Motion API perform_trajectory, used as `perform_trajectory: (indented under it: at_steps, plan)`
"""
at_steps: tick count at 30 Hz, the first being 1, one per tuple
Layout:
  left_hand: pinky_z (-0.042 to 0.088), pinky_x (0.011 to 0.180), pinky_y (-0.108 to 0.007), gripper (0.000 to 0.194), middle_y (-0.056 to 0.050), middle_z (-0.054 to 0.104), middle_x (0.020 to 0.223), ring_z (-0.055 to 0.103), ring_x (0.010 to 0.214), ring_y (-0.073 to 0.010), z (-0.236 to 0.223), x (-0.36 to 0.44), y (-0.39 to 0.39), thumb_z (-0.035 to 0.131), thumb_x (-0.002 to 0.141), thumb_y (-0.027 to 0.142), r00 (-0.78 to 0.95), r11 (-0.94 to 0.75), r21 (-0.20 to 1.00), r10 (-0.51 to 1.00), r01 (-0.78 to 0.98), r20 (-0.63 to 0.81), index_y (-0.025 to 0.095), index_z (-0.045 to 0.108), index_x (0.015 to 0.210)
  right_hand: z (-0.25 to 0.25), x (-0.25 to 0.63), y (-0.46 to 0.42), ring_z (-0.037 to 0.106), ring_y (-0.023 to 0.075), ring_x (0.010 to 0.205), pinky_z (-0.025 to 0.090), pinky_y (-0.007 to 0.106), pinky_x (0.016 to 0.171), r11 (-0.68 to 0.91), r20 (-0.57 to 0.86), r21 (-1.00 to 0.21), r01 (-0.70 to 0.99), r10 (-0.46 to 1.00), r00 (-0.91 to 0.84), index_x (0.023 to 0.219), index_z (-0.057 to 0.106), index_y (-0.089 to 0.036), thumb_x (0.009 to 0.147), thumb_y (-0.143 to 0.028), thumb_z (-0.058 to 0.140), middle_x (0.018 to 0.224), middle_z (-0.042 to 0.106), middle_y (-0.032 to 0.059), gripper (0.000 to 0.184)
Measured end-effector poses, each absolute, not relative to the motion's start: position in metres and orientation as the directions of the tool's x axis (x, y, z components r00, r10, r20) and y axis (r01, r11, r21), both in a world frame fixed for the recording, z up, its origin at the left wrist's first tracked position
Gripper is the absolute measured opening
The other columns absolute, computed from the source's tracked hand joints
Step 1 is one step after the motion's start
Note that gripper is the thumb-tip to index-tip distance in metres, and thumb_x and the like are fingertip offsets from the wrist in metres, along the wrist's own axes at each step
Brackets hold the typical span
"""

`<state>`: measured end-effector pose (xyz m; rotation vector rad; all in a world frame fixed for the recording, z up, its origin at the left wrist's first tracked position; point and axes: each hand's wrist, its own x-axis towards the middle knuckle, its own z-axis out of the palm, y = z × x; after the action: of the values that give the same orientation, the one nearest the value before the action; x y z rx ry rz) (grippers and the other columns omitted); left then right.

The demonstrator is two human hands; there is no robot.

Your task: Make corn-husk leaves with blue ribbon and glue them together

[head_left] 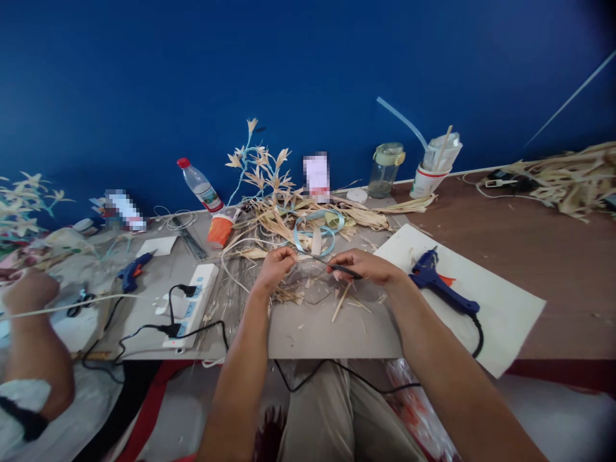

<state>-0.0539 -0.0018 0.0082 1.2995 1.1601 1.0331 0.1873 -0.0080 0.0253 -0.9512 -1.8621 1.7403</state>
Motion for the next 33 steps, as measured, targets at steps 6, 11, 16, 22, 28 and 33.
perform_trajectory:
  at_steps: [6,11,16,22,28,33]
  plan:
    - [0.018,0.043,-0.019,0.015,0.007,0.035,0.045,0.028,0.041,-0.0033,0.009,-0.052,-0.002,0.063,0.065,0.026,0.144,0.035,0.999,0.989,0.036,-0.040,0.014,0.054,0.061,0.024,0.187,-0.006,0.043,0.0090,0.055,0.033,0.024,0.055,-0.059,-0.116,-0.991,0.121,0.834,-0.539,0.096,0.065,-0.015,0.068,-0.045,0.065,0.061,0.052,-0.0029,0.041]
    - [0.019,0.042,-0.020,0.026,0.008,0.035,0.046,0.027,0.041,-0.0031,0.004,-0.047,0.000,0.069,0.065,0.036,0.042,-0.008,0.998,0.999,-0.064,0.011,0.015,0.054,0.065,0.030,0.180,-0.009,0.046,0.0100,0.058,0.035,0.024,0.056,-0.090,-0.101,-0.995,0.046,0.882,-0.460,0.098,0.063,-0.014,0.069,-0.042,0.065,0.061,0.051,-0.0020,0.040]
    - [0.020,0.042,-0.019,0.030,0.008,0.035,0.046,0.029,0.040,-0.0031,0.000,-0.044,0.004,0.070,0.063,0.040,-0.050,-0.030,0.995,0.998,-0.094,0.026,0.015,0.053,0.066,0.028,0.171,-0.011,0.048,0.0100,0.060,0.038,0.024,0.058,-0.124,-0.118,-0.992,0.020,0.863,-0.490,0.098,0.061,-0.015,0.068,-0.043,0.067,0.064,0.052,-0.0023,0.042]
    - [0.020,0.042,-0.020,0.030,0.008,0.037,0.046,0.029,0.040,-0.0030,0.000,-0.044,0.003,0.070,0.064,0.041,-0.013,0.006,0.996,1.000,-0.088,-0.008,0.015,0.055,0.067,0.028,0.169,-0.011,0.049,0.0102,0.061,0.038,0.024,0.058,-0.143,-0.122,-0.990,-0.008,0.870,-0.477,0.099,0.060,-0.015,0.066,-0.043,0.068,0.065,0.053,-0.0024,0.044]
    - [0.019,0.043,-0.020,0.027,0.007,0.039,0.048,0.028,0.042,-0.0034,0.001,-0.038,-0.001,0.068,0.065,0.038,0.151,0.052,0.995,0.986,0.084,-0.064,0.014,0.057,0.067,0.018,0.158,-0.005,0.052,0.0113,0.068,0.040,0.025,0.063,-0.079,-0.028,-0.978,-0.193,0.966,-0.258,0.103,0.055,-0.019,0.059,-0.035,0.073,0.078,0.058,-0.0001,0.050]
    - [0.022,0.045,-0.020,0.027,0.006,0.042,0.051,0.031,0.045,-0.0045,-0.002,-0.035,-0.002,0.067,0.067,0.039,0.173,0.032,0.989,0.983,0.146,-0.058,0.014,0.057,0.068,0.008,0.149,-0.003,0.052,0.0115,0.067,0.042,0.026,0.062,-0.011,0.033,-0.979,-0.205,0.977,-0.209,0.102,0.053,-0.020,0.055,-0.029,0.073,0.078,0.058,-0.0003,0.052]
